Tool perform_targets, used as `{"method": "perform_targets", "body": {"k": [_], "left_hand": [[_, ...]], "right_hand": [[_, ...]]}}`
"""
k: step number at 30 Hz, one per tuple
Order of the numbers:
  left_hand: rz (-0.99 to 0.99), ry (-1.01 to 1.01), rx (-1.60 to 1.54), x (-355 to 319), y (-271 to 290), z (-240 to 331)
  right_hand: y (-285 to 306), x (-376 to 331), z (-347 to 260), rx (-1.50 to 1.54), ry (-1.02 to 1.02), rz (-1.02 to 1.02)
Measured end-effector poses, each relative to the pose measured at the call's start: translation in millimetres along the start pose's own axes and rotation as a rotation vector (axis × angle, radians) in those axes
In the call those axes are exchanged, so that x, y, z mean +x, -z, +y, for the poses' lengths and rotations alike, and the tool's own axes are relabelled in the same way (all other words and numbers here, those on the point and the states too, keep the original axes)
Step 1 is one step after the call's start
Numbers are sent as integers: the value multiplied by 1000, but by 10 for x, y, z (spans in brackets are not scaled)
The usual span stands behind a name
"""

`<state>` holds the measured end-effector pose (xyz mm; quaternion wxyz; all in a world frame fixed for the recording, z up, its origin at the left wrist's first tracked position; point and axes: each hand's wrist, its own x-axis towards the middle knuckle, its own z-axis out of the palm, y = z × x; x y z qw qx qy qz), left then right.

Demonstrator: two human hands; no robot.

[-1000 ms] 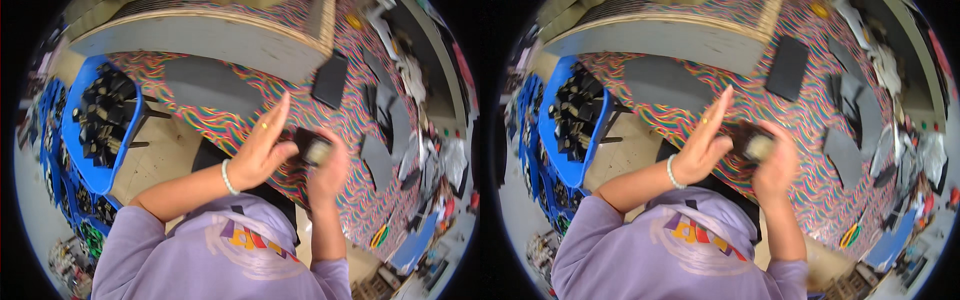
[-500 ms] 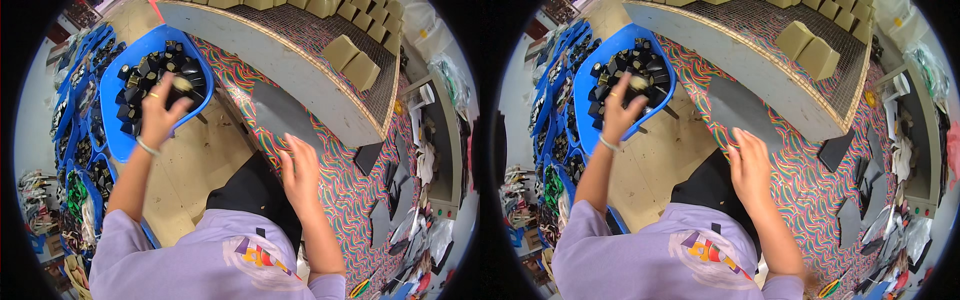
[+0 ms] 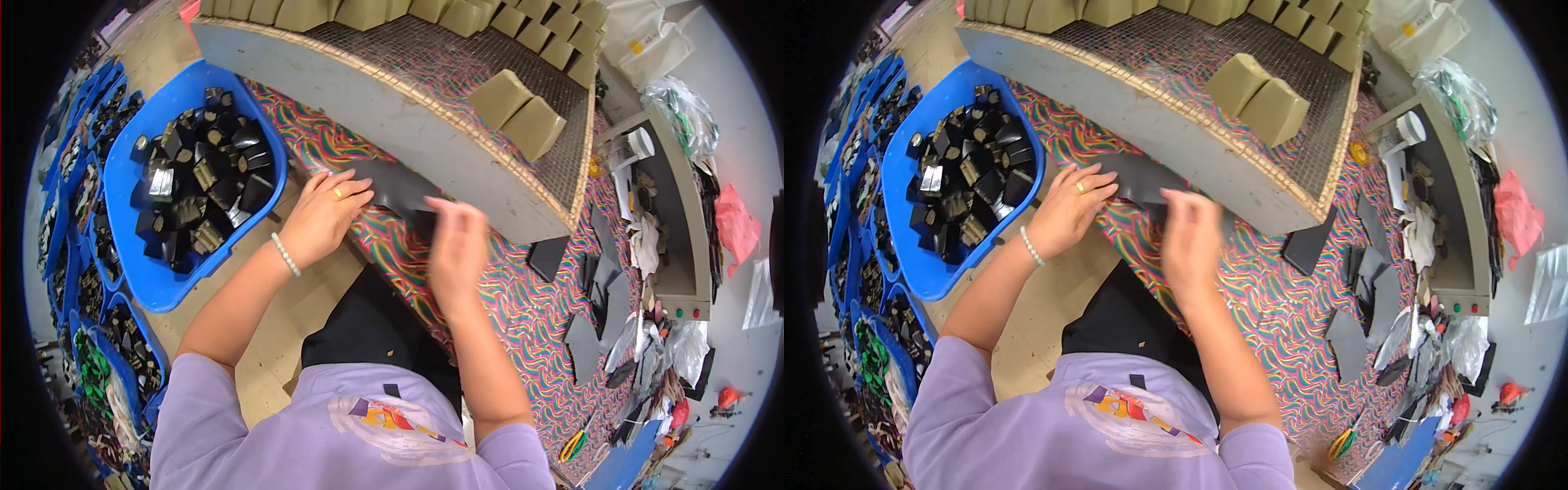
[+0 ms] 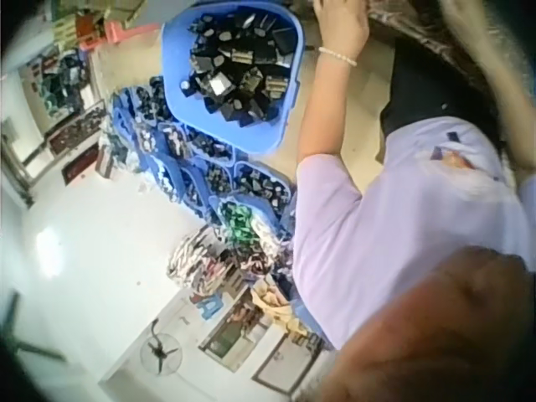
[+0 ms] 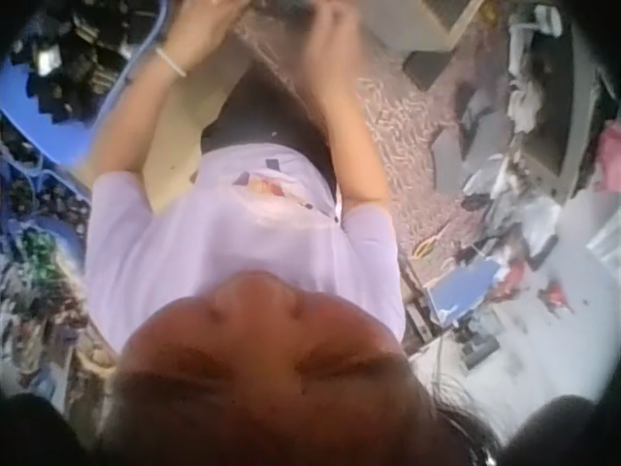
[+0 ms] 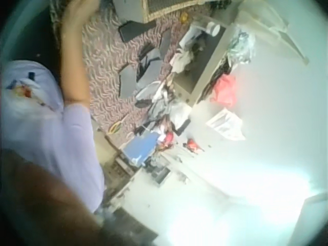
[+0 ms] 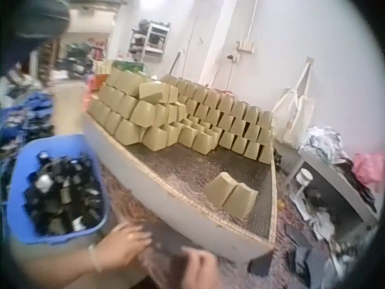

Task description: The person takes plastic shoe heels and pieces of leather, then wraps and presses the leather covers firmly around each heel by hand.

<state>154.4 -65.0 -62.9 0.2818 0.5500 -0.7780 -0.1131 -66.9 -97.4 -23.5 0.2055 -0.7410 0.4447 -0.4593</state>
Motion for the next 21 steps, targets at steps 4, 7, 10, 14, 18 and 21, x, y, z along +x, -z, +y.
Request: {"method": "perform_targets", "body": {"k": [4, 7, 10, 14, 18, 21], "left_hand": [[103, -45, 103, 114, 21, 128], [238, -153, -21, 499, 251, 483], [355, -337, -276, 1270, 409, 777], [43, -177, -250, 2204, 427, 469], [-314, -94, -182, 2358, 586, 858], [-385, 22, 53, 2301, 729, 1315]], "right_hand": [[1163, -316, 57, 505, -435, 423], [1767, -720, -33, 490, -547, 294], [1974, -1254, -67, 622, -653, 57], [1688, -1306, -310, 647, -694, -121], [1675, -1455, -248, 654, -605, -168], [1667, -1510, -216, 690, -688, -51]]}}
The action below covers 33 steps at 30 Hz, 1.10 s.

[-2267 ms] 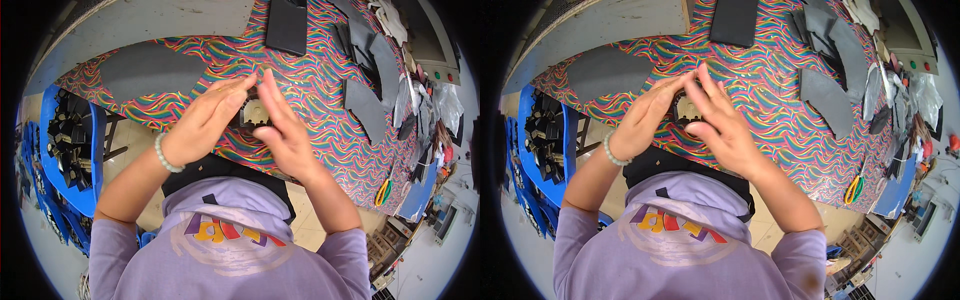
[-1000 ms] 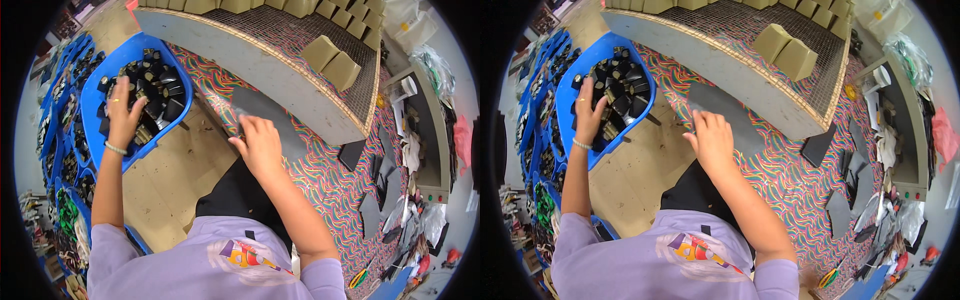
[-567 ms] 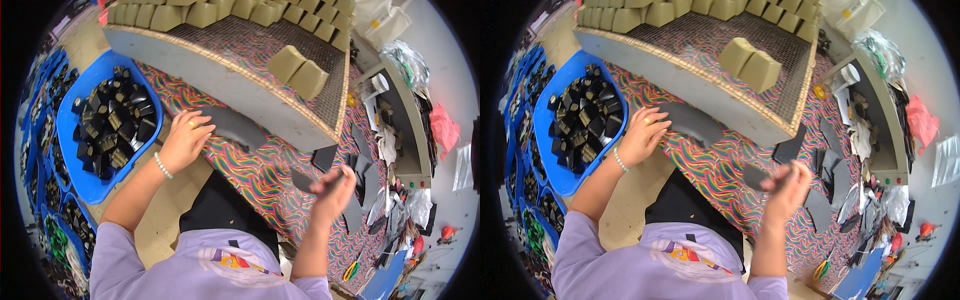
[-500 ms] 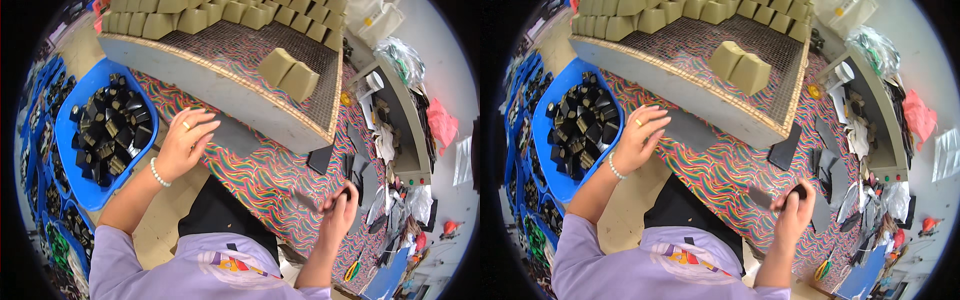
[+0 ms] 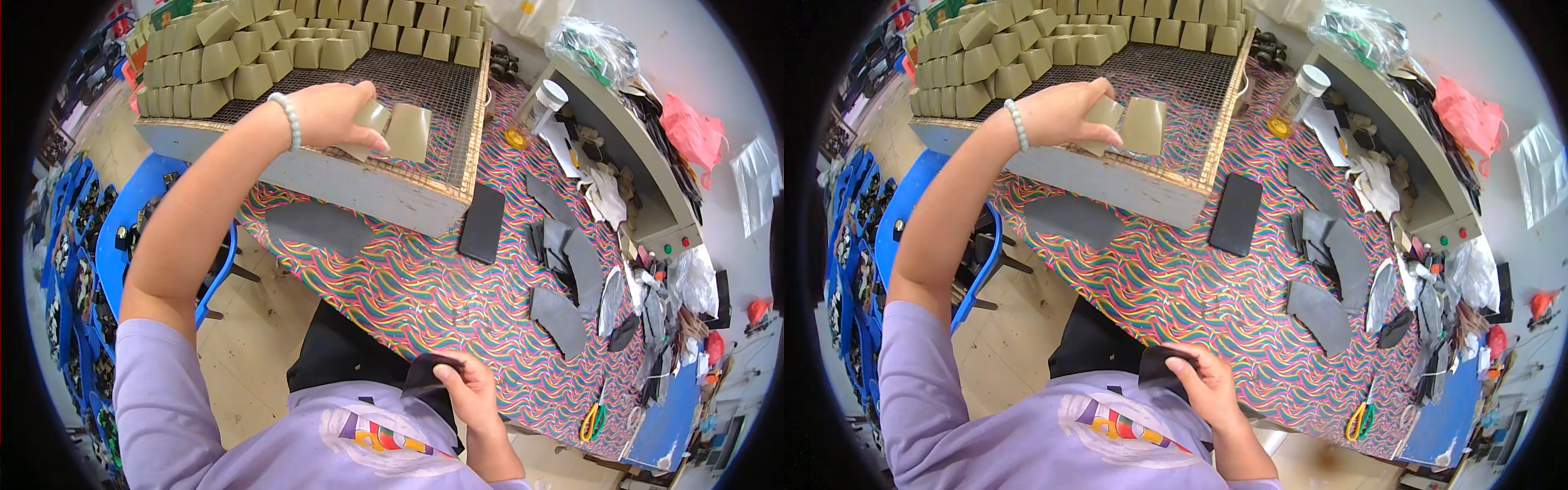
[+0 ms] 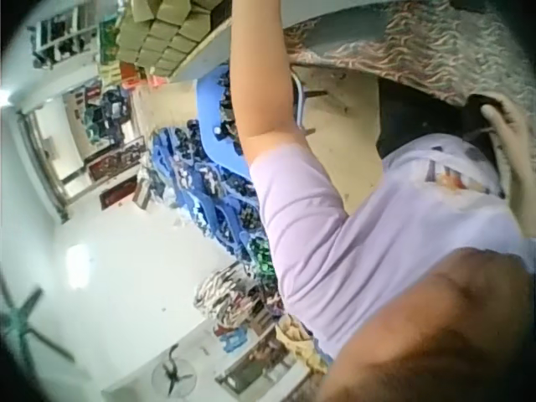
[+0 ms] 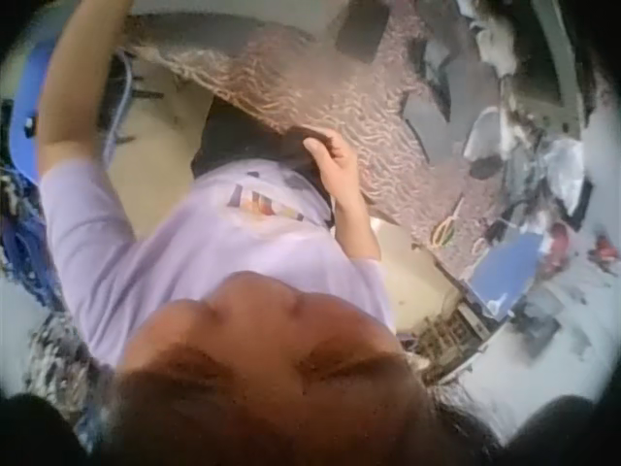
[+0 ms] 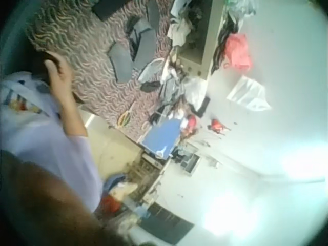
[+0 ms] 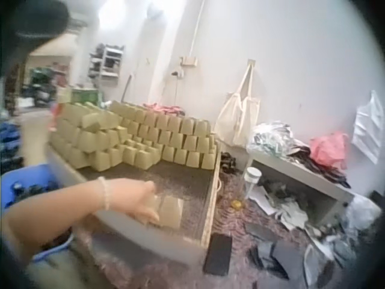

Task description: The person takes plastic shoe heels and pieces of leather, then wraps and presses the leather covers firmly around each heel by hand.

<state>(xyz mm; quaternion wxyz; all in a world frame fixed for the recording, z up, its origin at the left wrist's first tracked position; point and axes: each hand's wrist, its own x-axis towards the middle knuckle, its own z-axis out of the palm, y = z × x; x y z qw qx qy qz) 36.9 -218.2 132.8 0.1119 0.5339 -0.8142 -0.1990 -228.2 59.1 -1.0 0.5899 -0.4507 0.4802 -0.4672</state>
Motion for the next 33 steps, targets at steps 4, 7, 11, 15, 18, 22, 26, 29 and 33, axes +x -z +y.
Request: {"method": "perform_targets", "body": {"k": [4, 7, 11, 15, 18, 22, 26, 29, 33], "left_hand": [[25, -46, 494, -104, -75, 122], [341, -63, 170, -226, -228, -101], [668, -8, -652, -524, -378, -114], [708, -240, -601, -1184, -1174, 634], [637, -459, -402, -1545, -1668, 679], [505, -376, -740, -1724, -2053, 711], [328, -75, -1212, -1603, -1891, 766], [-269, -131, -1203, -1432, -1711, 462], [-435, -132, -1171, -1362, -1727, 423]], "right_hand": [[1, -2, -96, -244, 80, -91], [10, -10, -34, -202, 61, -133], [-73, 77, -50, 60, 54, -297], [-191, 223, 30, 303, 128, -344], [-303, 243, 140, 410, 110, -254], [-183, 198, 340, 467, 22, -110], [75, 178, 272, 559, 2, -171], [244, 278, 203, 426, -47, -356], [199, 320, 75, -17, 203, -117]]}}
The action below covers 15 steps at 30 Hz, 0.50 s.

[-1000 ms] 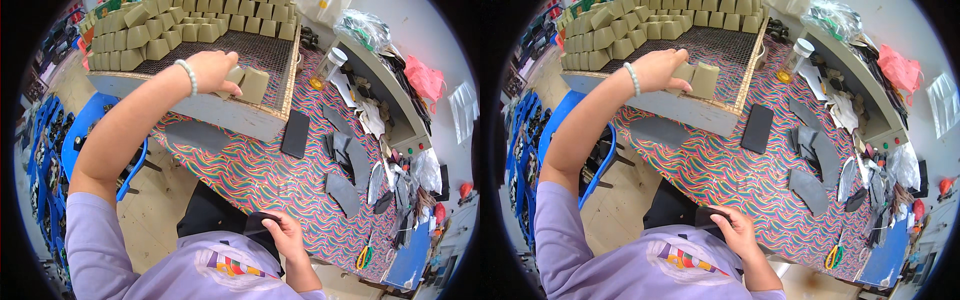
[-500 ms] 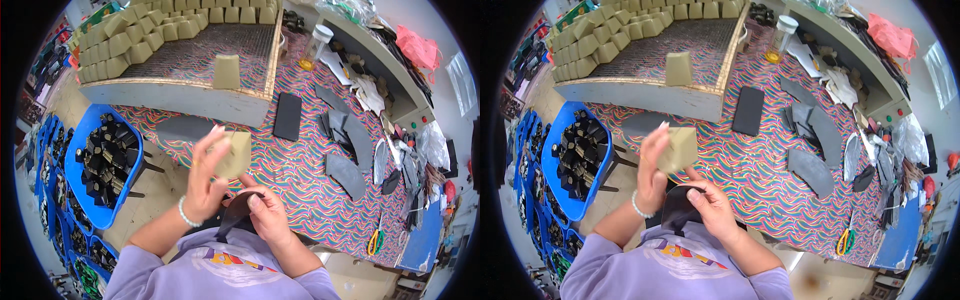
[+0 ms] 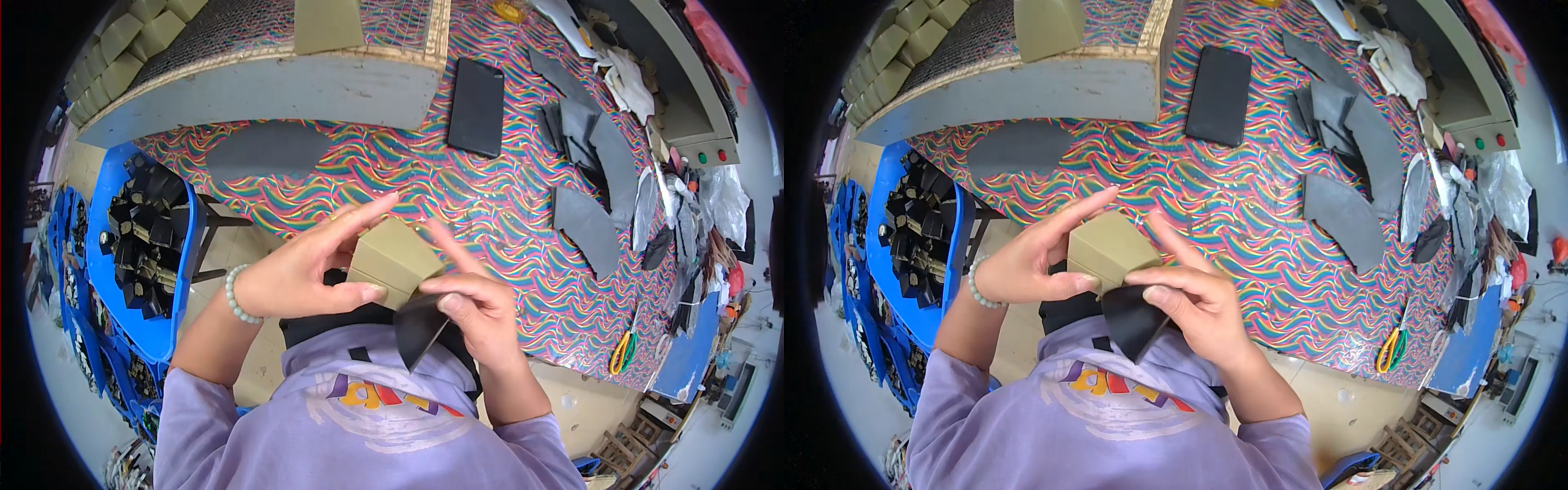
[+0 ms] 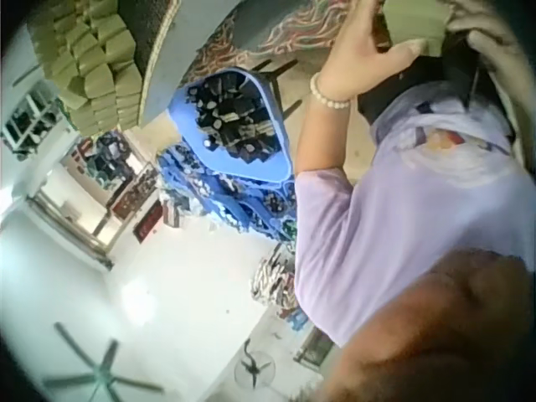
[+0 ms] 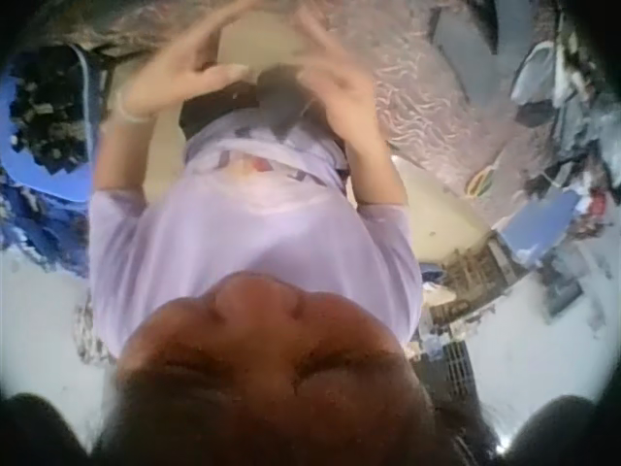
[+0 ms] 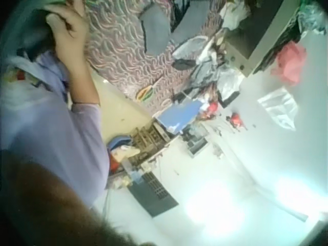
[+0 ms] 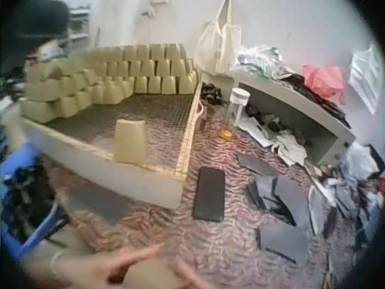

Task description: The person takes plastic shoe heels and pieces of leather, then wraps and presses the leather covers firmly around each heel by hand.

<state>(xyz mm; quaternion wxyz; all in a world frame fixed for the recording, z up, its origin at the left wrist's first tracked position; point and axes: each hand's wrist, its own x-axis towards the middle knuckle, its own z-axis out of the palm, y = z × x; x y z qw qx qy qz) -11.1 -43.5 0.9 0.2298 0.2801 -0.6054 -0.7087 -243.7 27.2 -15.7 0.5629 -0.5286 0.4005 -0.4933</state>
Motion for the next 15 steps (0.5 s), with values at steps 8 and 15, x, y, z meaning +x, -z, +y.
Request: {"method": "perform_targets", "body": {"k": [8, 15], "left_hand": [[311, 66, -398, 114, -281, -163], [272, -60, -640, 63, -384, -242]], "right_hand": [[-95, -16, -123, 83, -261, 198], [-141, -39, -16, 105, -207, 219]]}}
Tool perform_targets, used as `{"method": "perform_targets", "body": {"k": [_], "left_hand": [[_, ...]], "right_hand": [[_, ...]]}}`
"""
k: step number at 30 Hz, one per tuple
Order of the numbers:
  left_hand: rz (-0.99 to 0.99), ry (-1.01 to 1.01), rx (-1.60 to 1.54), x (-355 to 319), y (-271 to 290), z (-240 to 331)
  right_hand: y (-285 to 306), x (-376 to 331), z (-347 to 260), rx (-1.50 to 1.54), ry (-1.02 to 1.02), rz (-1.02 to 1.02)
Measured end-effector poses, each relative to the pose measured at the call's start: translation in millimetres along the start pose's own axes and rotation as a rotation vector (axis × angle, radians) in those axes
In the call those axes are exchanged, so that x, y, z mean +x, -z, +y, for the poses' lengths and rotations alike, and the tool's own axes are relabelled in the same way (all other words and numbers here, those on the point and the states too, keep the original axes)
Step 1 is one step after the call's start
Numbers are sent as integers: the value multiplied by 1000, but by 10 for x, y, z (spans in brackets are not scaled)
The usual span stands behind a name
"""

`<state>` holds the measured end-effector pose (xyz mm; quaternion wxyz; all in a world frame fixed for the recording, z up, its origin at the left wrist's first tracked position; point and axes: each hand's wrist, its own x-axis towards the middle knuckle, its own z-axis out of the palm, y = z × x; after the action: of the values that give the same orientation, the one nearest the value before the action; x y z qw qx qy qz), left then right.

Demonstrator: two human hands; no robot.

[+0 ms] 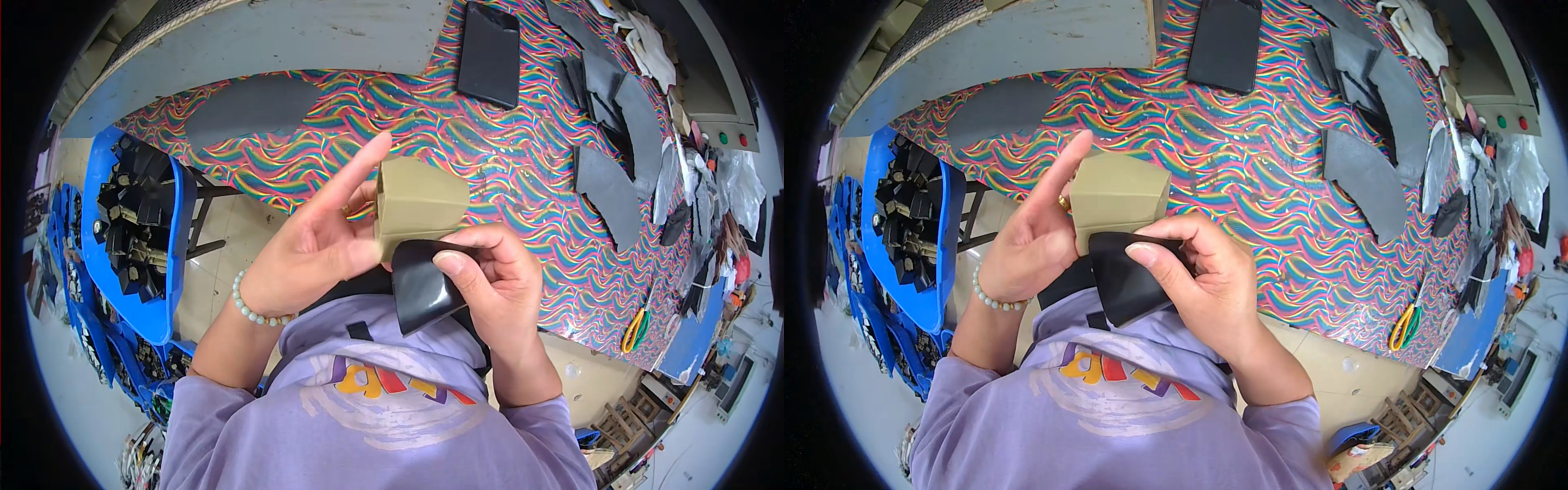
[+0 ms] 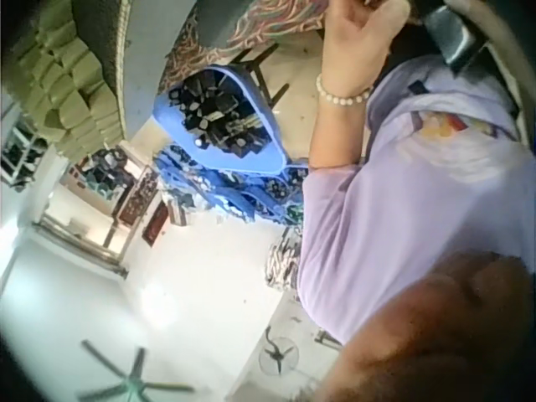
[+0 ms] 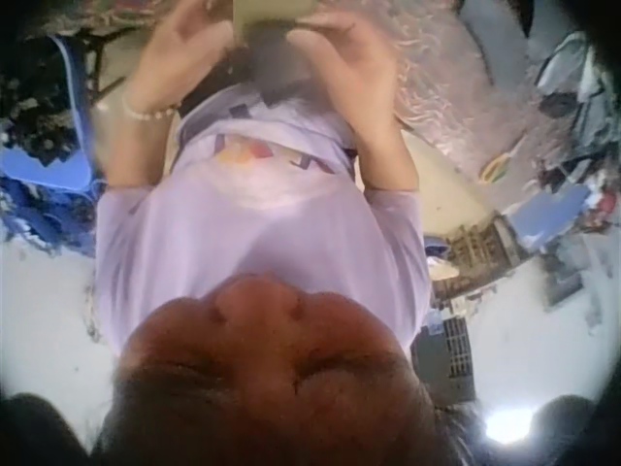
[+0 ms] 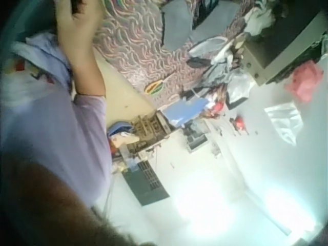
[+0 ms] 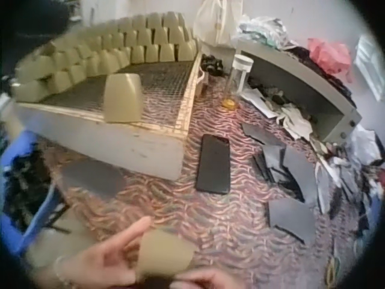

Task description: The person takes plastic shoe heels and pieces of leather, then wraps and presses the leather covers firmly around each heel by hand.

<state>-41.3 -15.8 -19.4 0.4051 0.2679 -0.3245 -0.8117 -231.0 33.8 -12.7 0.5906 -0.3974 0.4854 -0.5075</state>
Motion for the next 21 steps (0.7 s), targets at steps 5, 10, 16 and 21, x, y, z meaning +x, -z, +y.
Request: {"method": "perform_targets", "body": {"k": [5, 10, 16, 21], "left_hand": [[5, 39, 36, -47, 91, 1], [34, 17, -82, -36, 42, 0], [7, -29, 41, -28, 57, 14], [5, -29, 71, -30, 79, 11]], "right_hand": [[-19, -6, -21, -28, 22, -20], [-74, 32, 19, -9, 13, 6], [-104, 81, 35, -84, 26, -29], [-95, 95, 45, -105, 10, -22]]}}
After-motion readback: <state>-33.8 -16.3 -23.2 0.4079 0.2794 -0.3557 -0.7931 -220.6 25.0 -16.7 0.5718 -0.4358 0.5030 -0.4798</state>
